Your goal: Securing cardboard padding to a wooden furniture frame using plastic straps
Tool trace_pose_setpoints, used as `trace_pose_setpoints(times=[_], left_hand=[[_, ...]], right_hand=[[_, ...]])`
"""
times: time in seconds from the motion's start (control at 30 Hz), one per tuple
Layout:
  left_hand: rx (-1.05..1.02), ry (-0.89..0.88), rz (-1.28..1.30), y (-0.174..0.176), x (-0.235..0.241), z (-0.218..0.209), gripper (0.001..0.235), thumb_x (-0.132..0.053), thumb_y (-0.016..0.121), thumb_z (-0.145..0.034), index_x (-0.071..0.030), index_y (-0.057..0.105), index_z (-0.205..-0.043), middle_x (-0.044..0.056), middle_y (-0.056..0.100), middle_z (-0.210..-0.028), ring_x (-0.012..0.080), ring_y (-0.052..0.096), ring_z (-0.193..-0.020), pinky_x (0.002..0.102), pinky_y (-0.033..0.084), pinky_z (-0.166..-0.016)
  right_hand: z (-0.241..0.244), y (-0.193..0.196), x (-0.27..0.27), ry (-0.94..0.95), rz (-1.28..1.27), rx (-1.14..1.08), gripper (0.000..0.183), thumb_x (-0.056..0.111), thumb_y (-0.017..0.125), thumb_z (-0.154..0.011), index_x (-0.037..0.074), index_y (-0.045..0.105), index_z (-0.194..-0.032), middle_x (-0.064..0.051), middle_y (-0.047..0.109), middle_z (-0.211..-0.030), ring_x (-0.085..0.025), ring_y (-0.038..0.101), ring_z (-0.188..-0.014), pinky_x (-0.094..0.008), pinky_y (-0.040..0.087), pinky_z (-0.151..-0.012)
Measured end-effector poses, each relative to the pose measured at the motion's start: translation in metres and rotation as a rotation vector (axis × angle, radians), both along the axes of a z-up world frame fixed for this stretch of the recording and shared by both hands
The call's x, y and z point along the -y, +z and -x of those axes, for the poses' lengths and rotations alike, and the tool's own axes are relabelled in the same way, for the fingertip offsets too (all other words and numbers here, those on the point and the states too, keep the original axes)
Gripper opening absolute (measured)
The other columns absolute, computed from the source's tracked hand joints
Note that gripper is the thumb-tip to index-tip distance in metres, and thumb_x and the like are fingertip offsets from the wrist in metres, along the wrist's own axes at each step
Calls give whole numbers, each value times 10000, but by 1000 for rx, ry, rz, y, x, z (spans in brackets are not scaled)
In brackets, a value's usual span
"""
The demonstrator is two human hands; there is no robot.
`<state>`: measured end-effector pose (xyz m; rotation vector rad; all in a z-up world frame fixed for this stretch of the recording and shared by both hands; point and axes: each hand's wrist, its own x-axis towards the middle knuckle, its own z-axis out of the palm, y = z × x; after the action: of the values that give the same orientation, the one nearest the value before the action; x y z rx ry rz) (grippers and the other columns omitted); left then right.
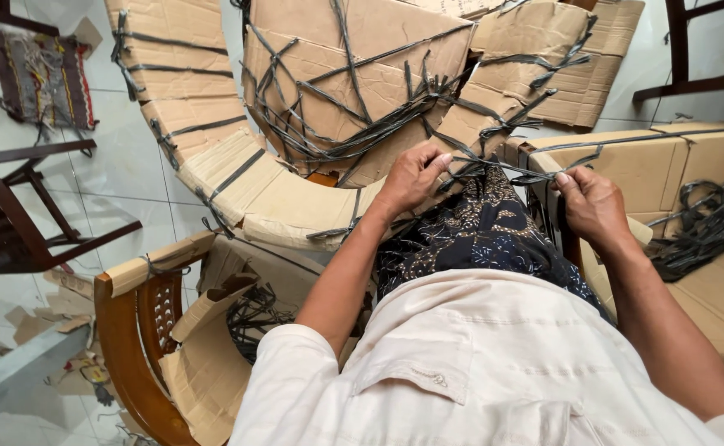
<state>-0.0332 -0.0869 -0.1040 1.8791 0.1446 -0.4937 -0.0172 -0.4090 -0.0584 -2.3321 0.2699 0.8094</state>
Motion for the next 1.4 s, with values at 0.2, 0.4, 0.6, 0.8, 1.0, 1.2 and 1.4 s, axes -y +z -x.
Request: trace_pose_setpoints(times=[0.2, 0.4, 0.6, 0.8, 1.0, 1.2, 1.4], left_hand=[[-181, 127, 518, 19, 16, -24, 310, -339, 586, -1037, -111, 771, -1136, -23, 606, -780, 50, 528, -672, 175, 400, -591], [-226, 303, 649, 9, 38, -34, 248, -316, 635, -993, -88, 713, -935, 84, 784, -917, 112, 730, -690, 235, 617, -666], [-233, 480, 696, -19, 44, -25, 201, -235, 573, -1047, -110, 615, -894, 88, 745, -856, 62, 637, -624, 204, 535, -575], [-254, 573, 715, -41, 50, -22, 181, -169, 539, -1066, -124, 561, -892, 68, 696, -829, 57, 580, -598, 178, 471, -548], [-157, 584, 524, -23, 52, -20, 217, -262, 631, -1015, -117, 621, -854, 69, 737, -761, 86, 683, -569, 180, 553, -510], [-28, 547, 389, -18, 57, -5, 219, -265, 652, -1024, -93, 671, -889, 91, 758, -798, 106, 705, -614, 206, 578, -550], [372, 341, 114, -20, 78, 30, 92, -205, 675, -1011, -156, 752, -1006, 87, 773, -945, 273, 753, -961, 393, 605, -875]], right_hand=[[-1, -12, 11, -119, -112, 6, 255, 297, 581, -1125, 154, 702, -951, 35, 489, -678, -96, 408, -633, -309, 327, -580], [-4, 0, 21, -285, -381, -72, 232, 255, 594, -1146, 127, 649, -960, 47, 519, -745, -56, 400, -658, -229, 320, -601], [-3, 21, 17, -171, -352, 85, 238, 229, 585, -1163, 106, 648, -970, 29, 547, -780, -77, 446, -702, -253, 363, -644], [-1, 21, 6, -226, -449, 148, 245, 230, 548, -1171, 116, 628, -970, 32, 558, -797, -65, 470, -715, -241, 378, -662], [-17, 77, -28, -135, -628, 333, 248, 137, 623, -1147, 76, 694, -918, -3, 532, -632, -96, 456, -648, -249, 437, -670], [5, 52, 0, 0, -461, 355, 176, 136, 626, -1119, 76, 717, -981, -124, 571, -659, -240, 566, -674, -423, 484, -689], [38, 26, 20, 14, -396, 295, 193, 104, 605, -1149, 41, 709, -999, -147, 589, -677, -252, 571, -699, -427, 481, -708]])
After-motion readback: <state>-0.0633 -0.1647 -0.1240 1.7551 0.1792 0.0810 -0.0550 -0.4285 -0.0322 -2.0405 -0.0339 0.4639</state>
